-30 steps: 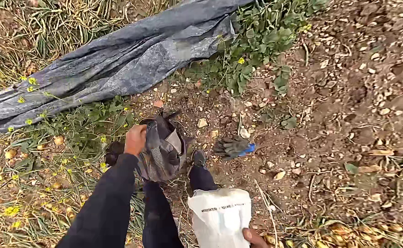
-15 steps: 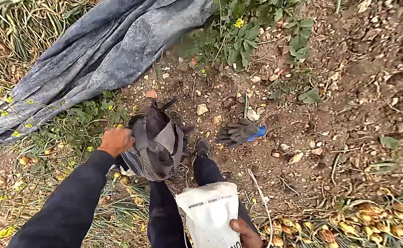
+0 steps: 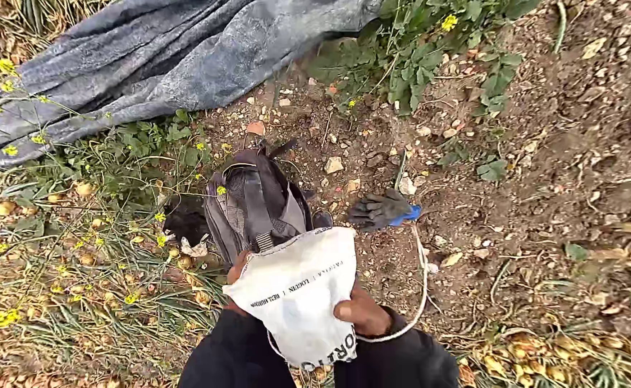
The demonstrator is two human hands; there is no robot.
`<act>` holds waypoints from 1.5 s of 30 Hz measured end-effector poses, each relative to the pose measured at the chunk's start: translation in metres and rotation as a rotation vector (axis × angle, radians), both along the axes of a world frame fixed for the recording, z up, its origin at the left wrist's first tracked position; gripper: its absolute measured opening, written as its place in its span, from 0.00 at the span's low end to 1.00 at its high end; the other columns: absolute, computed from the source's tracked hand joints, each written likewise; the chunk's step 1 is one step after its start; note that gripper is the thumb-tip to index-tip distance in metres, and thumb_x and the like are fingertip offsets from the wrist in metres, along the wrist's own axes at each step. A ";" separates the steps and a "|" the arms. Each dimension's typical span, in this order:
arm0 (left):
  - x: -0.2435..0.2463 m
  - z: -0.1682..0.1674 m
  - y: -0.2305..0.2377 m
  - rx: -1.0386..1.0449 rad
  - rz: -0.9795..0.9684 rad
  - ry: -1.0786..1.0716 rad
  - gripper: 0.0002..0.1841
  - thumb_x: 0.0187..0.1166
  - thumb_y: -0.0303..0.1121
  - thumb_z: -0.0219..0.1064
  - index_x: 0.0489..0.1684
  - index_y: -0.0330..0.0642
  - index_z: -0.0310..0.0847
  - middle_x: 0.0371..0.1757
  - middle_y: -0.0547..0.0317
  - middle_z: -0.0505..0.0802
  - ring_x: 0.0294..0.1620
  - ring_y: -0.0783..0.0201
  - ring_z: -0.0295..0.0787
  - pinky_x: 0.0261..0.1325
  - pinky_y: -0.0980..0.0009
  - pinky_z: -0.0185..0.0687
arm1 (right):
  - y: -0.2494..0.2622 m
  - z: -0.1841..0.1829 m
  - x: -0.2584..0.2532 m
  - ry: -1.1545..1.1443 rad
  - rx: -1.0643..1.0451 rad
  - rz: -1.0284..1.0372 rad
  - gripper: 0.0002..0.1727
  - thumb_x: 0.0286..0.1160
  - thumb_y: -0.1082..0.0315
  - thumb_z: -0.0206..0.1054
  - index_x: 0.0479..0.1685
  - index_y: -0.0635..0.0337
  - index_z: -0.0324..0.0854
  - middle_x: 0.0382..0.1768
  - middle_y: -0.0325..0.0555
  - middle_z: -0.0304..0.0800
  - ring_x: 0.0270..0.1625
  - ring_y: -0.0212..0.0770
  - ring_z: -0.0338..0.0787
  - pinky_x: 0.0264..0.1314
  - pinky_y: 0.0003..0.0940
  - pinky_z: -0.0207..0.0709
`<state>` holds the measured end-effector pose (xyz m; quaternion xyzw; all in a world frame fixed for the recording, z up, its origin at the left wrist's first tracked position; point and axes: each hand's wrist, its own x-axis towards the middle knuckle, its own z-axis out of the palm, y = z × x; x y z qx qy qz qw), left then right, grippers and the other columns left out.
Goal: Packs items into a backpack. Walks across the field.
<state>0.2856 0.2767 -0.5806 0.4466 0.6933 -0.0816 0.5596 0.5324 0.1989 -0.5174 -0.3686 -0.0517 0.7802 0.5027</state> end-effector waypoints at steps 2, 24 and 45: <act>0.012 0.035 0.031 -0.014 0.114 -0.011 0.16 0.84 0.22 0.58 0.65 0.19 0.79 0.63 0.29 0.88 0.66 0.45 0.84 0.75 0.55 0.75 | 0.051 -0.010 0.002 -0.143 0.018 0.022 0.27 0.63 0.55 0.82 0.65 0.42 0.84 0.51 0.35 0.97 0.53 0.33 0.95 0.60 0.38 0.90; 0.015 0.022 0.058 0.375 -0.115 -0.088 0.25 0.76 0.34 0.72 0.71 0.34 0.76 0.61 0.37 0.90 0.60 0.40 0.90 0.62 0.37 0.84 | 0.192 -0.028 -0.025 -0.059 -0.239 0.046 0.26 0.56 0.45 0.79 0.52 0.47 0.84 0.38 0.43 0.97 0.39 0.38 0.97 0.40 0.39 0.93; 0.044 -0.015 0.092 0.296 -0.143 0.309 0.50 0.62 0.36 0.80 0.93 0.49 0.57 0.74 0.29 0.78 0.61 0.33 0.87 0.54 0.38 0.87 | 0.145 0.046 0.003 -0.261 0.200 -0.266 0.21 0.70 0.51 0.77 0.60 0.46 0.84 0.48 0.37 0.96 0.50 0.33 0.96 0.54 0.37 0.92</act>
